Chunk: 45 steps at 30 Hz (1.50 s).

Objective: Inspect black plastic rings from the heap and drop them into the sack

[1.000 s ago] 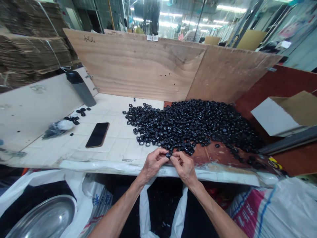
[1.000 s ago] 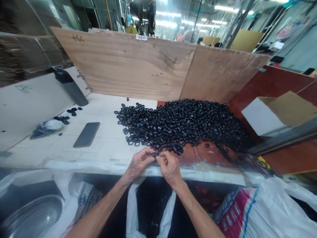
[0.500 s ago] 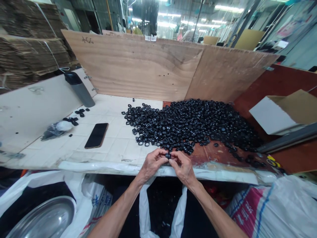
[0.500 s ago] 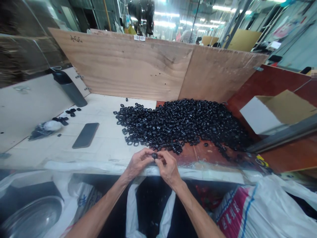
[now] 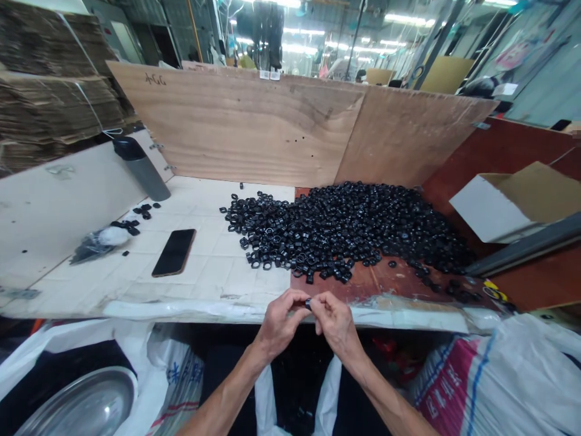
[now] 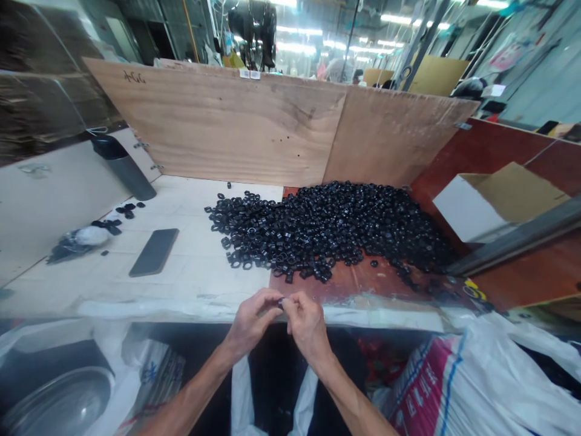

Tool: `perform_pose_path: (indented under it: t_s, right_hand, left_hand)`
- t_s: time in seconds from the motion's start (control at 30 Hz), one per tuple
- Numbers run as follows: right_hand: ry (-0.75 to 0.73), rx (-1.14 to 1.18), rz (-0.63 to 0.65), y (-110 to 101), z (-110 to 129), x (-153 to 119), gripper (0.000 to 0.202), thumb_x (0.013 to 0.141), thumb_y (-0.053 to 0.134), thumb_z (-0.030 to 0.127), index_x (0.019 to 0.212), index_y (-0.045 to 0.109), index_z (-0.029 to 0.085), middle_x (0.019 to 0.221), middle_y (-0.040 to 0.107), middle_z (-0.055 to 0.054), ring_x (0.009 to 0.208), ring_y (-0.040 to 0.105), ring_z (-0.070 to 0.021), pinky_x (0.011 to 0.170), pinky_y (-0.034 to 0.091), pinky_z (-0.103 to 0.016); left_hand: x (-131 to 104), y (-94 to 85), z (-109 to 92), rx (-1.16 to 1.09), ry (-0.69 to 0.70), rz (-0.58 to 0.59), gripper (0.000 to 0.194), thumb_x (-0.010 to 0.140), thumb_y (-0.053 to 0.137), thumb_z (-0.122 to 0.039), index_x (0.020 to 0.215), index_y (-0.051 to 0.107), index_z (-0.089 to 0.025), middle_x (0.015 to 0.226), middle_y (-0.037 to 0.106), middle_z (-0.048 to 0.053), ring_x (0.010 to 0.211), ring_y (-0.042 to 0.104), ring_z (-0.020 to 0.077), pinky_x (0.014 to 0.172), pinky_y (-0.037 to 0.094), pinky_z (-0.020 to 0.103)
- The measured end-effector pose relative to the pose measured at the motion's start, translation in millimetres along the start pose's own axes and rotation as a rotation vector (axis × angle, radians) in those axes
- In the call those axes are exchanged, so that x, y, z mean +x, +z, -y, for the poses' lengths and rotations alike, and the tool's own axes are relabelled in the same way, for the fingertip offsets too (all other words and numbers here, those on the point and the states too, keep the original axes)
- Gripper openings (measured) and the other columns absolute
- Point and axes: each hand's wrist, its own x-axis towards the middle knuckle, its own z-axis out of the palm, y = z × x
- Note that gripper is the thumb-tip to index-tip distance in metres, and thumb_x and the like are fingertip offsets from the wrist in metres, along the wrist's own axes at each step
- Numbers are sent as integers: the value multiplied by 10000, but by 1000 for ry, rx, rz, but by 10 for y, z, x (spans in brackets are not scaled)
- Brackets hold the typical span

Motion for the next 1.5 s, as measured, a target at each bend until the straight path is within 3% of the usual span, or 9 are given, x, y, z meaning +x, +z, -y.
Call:
perform_pose_path:
  t_s: [0.27,0.43,0.6,0.8,0.97,1.17,1.27,1.4,1.5]
  right_hand:
    - [-241,-101,6,-30,7,-178,203,934,537,358,999,657,207,733,657,-26,559,581,-153,557,445,-250]
    - [49,-6,61,7,-40,-199,334,970,462,441,771,589,205,484,524,39,412,503,-132,483,401,-239]
    - [-191,-100,-7,7,-1,-231,218,935,536,390,973,645,206,721,640,-24,580,583,-161,584,441,-263]
    - [69,84,66,34,45,-253,287,951,501,429,816,591,192,497,517,45,439,509,-130,503,407,-241]
    - [-134,-1,34,-14,89,-316,183,907,576,351,960,640,188,643,567,16,516,531,-130,520,404,-240]
    - [177,309,67,84,55,-386,162,879,578,342,826,578,189,471,489,70,418,433,-100,498,373,-226]
    - [254,262,169,51,-16,-376,218,870,572,369,746,558,190,458,493,62,395,414,-99,479,360,-231]
    - [-9,-203,33,-116,-72,-138,220,852,614,405,780,589,198,578,542,27,522,518,-145,528,384,-250]
    - [-261,-416,-190,-124,-80,190,130,855,600,321,885,591,195,792,613,-36,714,588,-189,684,463,-291]
  left_hand:
    - [-198,55,-7,-289,-288,19,230,840,690,-282,1038,663,-168,971,732,80,874,701,212,836,570,352]
    - [-243,59,39,-18,-64,-58,164,827,680,-238,982,698,-187,1017,705,75,977,666,226,910,537,363]
    - [-252,72,21,-260,-276,-7,220,834,695,-281,1025,661,-179,967,723,65,872,695,197,826,570,327]
    - [-306,68,28,-110,-123,-106,175,809,704,-262,961,695,-176,994,708,68,942,678,212,883,552,343]
    - [-308,63,-6,-307,-309,-15,241,826,706,-277,1032,653,-163,963,725,64,878,702,200,838,567,330]
    - [-444,62,81,143,136,-70,177,897,589,-162,1062,648,-184,1050,684,77,1008,657,202,913,524,336]
    - [-481,-39,62,268,222,48,224,913,539,-134,1116,618,-185,1063,682,86,1005,653,197,902,521,326]
    - [-239,-230,-48,388,65,283,83,870,641,-239,938,647,-193,873,665,26,758,633,154,708,516,263]
    - [133,-243,-9,569,53,37,61,885,605,-239,864,637,-191,818,614,15,727,593,156,707,496,285]
